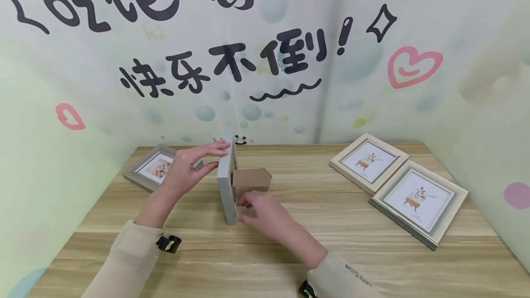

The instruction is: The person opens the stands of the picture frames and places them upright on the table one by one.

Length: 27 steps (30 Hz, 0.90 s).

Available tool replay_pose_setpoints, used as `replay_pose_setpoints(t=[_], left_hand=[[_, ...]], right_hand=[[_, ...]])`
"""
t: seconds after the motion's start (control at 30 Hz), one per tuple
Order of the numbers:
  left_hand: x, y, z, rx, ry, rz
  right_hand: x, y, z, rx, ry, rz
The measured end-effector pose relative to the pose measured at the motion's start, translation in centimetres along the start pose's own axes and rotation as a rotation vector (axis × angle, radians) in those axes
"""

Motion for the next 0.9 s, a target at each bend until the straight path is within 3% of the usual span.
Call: replay_pose_setpoints(t=[0.33,0.9], left_hand=[[0.2,0.2,0.1,-0.014,0.003,-0.012],[-0.2,0.2,0.2,0.008,-0.021,-0.019]], right_hand=[[0.2,-0.1,-1.5,0.001,-0.014,-0.081],[0.4,-0.9,-2.5,-0.031,0.107,-0.107]])
Point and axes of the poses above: each hand's wrist, its own y-axis away from the middle knuckle, its own z-axis out of the back of the hand, x = y × z, the point moved 2 cm from there along -y, towards the middle knuckle, and after that the axes turned 7 degrees about -x, right-handed, at the moved point
